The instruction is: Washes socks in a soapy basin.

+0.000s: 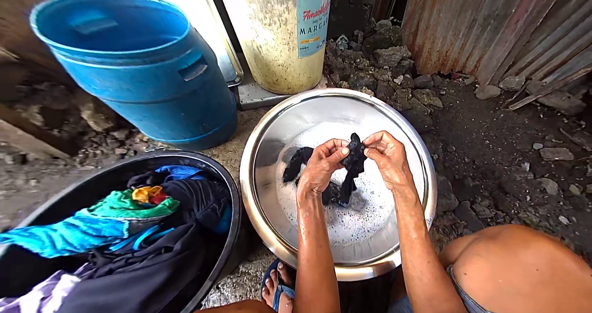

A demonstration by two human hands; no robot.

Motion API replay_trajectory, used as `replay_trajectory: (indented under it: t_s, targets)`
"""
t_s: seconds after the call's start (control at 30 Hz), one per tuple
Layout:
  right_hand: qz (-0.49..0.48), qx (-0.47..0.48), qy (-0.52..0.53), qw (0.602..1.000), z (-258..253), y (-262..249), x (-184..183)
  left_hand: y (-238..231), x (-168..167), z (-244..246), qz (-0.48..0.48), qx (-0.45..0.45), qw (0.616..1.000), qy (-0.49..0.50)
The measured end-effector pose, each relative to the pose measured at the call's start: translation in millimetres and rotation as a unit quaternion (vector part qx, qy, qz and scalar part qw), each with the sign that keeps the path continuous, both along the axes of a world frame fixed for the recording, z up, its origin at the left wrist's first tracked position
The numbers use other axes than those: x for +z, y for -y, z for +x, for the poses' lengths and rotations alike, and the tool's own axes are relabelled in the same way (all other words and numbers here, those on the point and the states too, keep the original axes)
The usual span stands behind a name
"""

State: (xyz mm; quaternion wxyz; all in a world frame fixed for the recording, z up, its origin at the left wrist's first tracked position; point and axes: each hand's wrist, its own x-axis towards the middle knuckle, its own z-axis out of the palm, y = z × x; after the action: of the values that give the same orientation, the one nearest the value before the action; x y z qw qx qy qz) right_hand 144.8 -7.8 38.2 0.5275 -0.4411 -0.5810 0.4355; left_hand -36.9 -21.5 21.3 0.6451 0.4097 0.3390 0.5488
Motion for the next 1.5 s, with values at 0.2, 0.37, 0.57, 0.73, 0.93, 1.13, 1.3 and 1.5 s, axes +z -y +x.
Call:
replay_trajectory:
  t_s: [0.2,0.37,0.57,0.73,0.93,1.13,1.3,1.5]
  targets:
    - [0.002,0.015,-0.06,0.998,0.1,4.4,13.4,4.3,5.9,1.9,-0.017,-0.003,0.998,0.057]
    - [0.006,0.029,-0.114,0.993,9.6,11.1,25.4,7.5,4.3,-1.1,0.0,0.003,0.996,0.087]
    - [0.027,0.051,-0.136,0.989,16.9,12.2,28.0,10.0,2.9,-15.2,0.037,0.001,0.992,0.124]
    - [0.044,0.084,-0.153,0.984,15.9,15.8,33.5,12.4,4.1,-20.7,0.047,-0.004,0.99,0.135]
    - [0.04,0.084,-0.165,0.982,17.7,15.1,34.7,12.3,3.1,-26.1,0.089,-0.028,0.984,0.15]
    - [0.054,0.049,-0.055,0.996,5.3,11.5,22.1,5.7,-1.2,4.9,-0.011,-0.055,0.998,0.036]
    - [0.074,-0.049,0.198,0.976,0.0,2.9,3.2,-2.2,-29.5,25.9,-0.055,-0.107,0.989,0.09]
    - [-0.012,-0.038,0.251,0.967,-4.0,-1.6,-5.9,-9.3,-42.8,48.5,-0.101,0.013,0.994,0.037]
